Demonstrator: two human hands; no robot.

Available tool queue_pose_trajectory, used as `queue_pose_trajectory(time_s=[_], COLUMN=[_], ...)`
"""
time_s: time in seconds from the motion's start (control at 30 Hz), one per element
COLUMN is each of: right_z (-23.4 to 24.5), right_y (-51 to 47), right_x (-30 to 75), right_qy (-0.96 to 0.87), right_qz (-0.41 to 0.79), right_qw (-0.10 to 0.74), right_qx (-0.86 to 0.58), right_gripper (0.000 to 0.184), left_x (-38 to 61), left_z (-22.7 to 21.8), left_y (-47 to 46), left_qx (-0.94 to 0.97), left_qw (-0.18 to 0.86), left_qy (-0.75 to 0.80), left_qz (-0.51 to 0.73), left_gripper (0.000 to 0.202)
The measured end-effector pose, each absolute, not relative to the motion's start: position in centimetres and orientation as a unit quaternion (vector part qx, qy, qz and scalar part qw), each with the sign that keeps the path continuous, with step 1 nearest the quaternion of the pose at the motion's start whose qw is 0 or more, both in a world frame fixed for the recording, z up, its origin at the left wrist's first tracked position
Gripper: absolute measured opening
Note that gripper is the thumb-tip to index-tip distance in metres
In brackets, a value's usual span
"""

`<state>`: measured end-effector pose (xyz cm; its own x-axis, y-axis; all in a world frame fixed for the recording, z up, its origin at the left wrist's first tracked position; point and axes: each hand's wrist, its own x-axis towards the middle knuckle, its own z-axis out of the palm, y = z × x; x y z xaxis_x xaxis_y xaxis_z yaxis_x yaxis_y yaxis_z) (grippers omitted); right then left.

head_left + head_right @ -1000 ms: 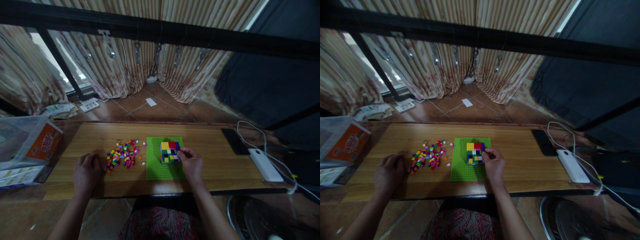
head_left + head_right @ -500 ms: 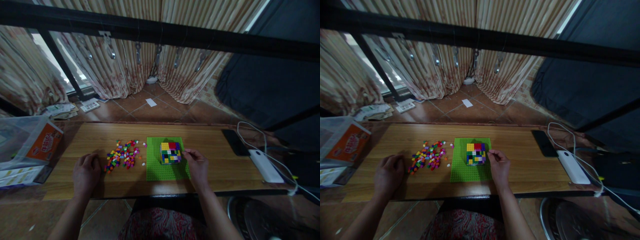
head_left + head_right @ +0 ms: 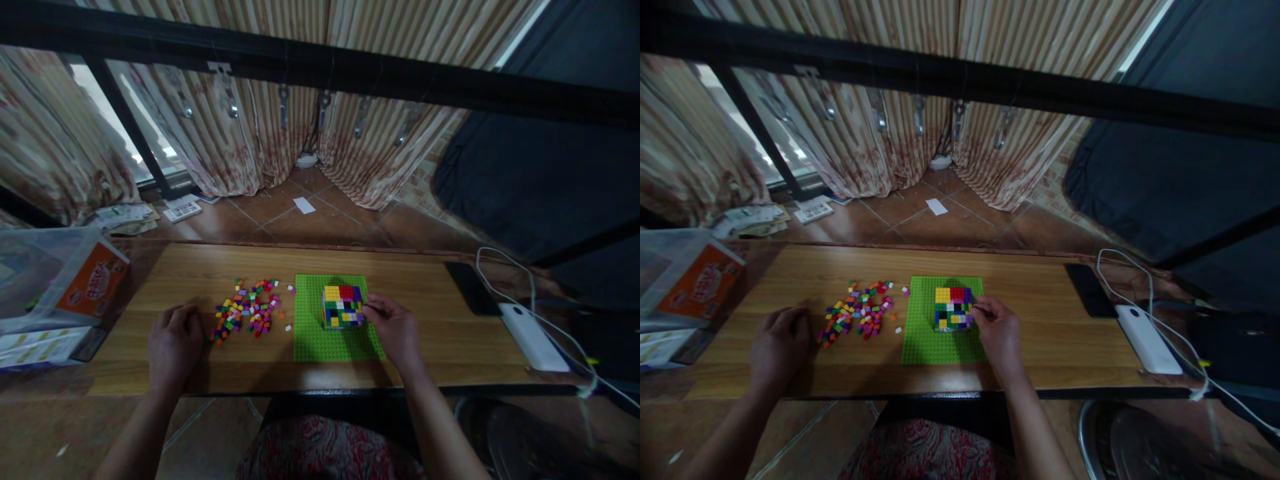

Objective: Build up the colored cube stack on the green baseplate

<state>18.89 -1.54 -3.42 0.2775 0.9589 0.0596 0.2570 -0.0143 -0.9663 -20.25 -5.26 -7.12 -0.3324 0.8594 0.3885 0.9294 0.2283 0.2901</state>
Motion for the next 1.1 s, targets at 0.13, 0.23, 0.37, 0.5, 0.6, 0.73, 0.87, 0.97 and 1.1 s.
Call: queue_pose_trajectory(time_s=[0.13,0.23,0.37,0.5,0.6,0.73,0.87,0.97,1.1], right_z=[-3.2,-2.8,-2.5,-2.4,-2.6,-3.1,-3.9,-4.1,-4.0], right_y=[-1.0,-0.7,-0.8,-1.1,-1.1,-0.9,-0.5,-0.3,-0.1], right_x=[19.0,19.1,19.1,19.2,19.3,19.2,19.2,19.2,19.1], right_qy=[-0.525,-0.566,-0.590,-0.602,-0.596,-0.560,-0.509,-0.485,-0.443], right_qz=[0.325,0.287,0.258,0.247,0.261,0.297,0.338,0.357,0.391], right_qw=[0.461,0.423,0.404,0.418,0.429,0.451,0.473,0.485,0.504], right_qx=[-0.637,-0.647,-0.650,-0.634,-0.626,-0.629,-0.635,-0.635,-0.630], right_gripper=[0.025,0.021,0.021,0.021,0.022,0.020,0.021,0.022,0.021], left_x=[-20.4,-20.4,-20.3,-20.2,-20.2,-20.3,-20.2,-20.1,-20.0], left_z=[-7.3,-7.3,-7.1,-7.1,-7.2,-7.3,-7.1,-7.0,-6.9], left_y=[-5.3,-5.3,-5.3,-5.3,-5.3,-5.2,-5.3,-5.3,-5.3], left_qx=[-0.577,-0.578,-0.576,-0.574,-0.577,-0.579,-0.576,-0.575,-0.573], left_qw=[0.073,0.070,0.069,0.073,0.077,0.075,0.068,0.065,0.066], left_qy=[-0.777,-0.775,-0.777,-0.779,-0.775,-0.774,-0.776,-0.777,-0.778], left_qz=[-0.242,-0.245,-0.245,-0.242,-0.244,-0.246,-0.247,-0.248,-0.250], left_gripper=[0.034,0.034,0.032,0.033,0.033,0.033,0.033,0.032,0.032])
